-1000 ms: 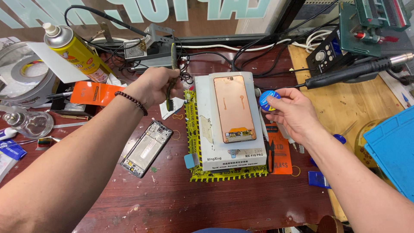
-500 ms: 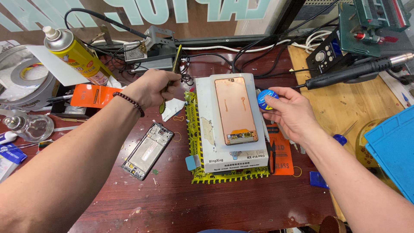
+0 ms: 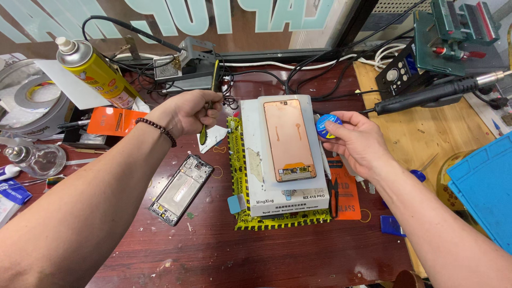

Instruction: The person holds a small round tin of paste in one hand and a brush-like applicator in the other, repeatedly applying paste along the edges of a phone back housing resting on a heating separation platform. They work the applicator around the housing's perimeter throughout the clip.

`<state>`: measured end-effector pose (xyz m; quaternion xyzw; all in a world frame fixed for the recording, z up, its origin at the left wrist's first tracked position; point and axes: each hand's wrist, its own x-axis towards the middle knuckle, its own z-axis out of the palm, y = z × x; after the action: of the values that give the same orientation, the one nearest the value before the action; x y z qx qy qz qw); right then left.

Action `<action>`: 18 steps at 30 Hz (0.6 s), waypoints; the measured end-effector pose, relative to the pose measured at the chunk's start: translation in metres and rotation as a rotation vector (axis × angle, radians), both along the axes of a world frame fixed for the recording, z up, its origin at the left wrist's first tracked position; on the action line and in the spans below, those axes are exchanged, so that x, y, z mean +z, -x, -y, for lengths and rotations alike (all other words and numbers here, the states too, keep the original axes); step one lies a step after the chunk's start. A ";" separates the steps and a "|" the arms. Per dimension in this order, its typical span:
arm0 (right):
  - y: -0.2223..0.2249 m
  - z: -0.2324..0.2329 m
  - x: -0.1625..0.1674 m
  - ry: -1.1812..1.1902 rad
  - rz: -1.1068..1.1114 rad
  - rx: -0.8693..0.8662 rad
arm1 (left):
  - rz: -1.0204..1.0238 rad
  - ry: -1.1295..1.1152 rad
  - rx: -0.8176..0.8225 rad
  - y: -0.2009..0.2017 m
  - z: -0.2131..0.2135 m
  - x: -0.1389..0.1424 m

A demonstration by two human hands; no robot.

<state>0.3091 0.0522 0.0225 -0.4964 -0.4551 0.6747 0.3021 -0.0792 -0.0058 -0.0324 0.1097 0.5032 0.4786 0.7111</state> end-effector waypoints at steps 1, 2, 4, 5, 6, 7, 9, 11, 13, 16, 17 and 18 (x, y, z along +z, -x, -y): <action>-0.001 -0.001 0.000 -0.003 0.005 -0.002 | 0.016 0.022 0.014 0.001 0.000 0.002; -0.002 -0.001 -0.001 -0.004 0.009 -0.002 | 0.031 0.045 0.028 0.004 0.003 0.005; -0.002 -0.001 -0.003 -0.002 0.004 0.005 | 0.056 0.051 0.038 0.007 0.005 0.007; -0.002 -0.001 -0.003 0.001 -0.004 0.012 | 0.068 0.032 0.033 0.005 0.005 0.006; -0.003 -0.001 -0.004 0.003 -0.012 0.017 | 0.080 0.014 0.026 0.005 0.005 0.005; -0.004 -0.001 -0.004 0.002 0.002 0.027 | 0.072 0.028 0.031 0.004 0.005 0.004; -0.005 -0.002 -0.004 -0.004 0.028 0.046 | 0.058 0.052 0.041 0.003 0.005 0.001; -0.007 -0.003 -0.003 -0.004 0.017 0.052 | 0.044 0.051 0.030 0.001 0.004 -0.002; -0.010 -0.003 -0.001 -0.003 0.018 0.055 | 0.028 0.044 0.018 -0.001 0.005 -0.004; -0.012 -0.002 0.000 0.002 0.030 0.058 | 0.015 0.024 0.005 -0.004 0.007 -0.003; -0.014 -0.002 0.000 0.005 0.031 0.059 | 0.024 0.017 0.002 -0.006 0.006 -0.002; -0.015 -0.001 0.000 0.007 0.032 0.060 | 0.031 0.010 -0.003 -0.007 0.006 -0.001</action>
<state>0.3240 0.0529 0.0228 -0.4943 -0.4720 0.6771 0.2728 -0.0718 -0.0115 -0.0331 0.0993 0.4944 0.4766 0.7201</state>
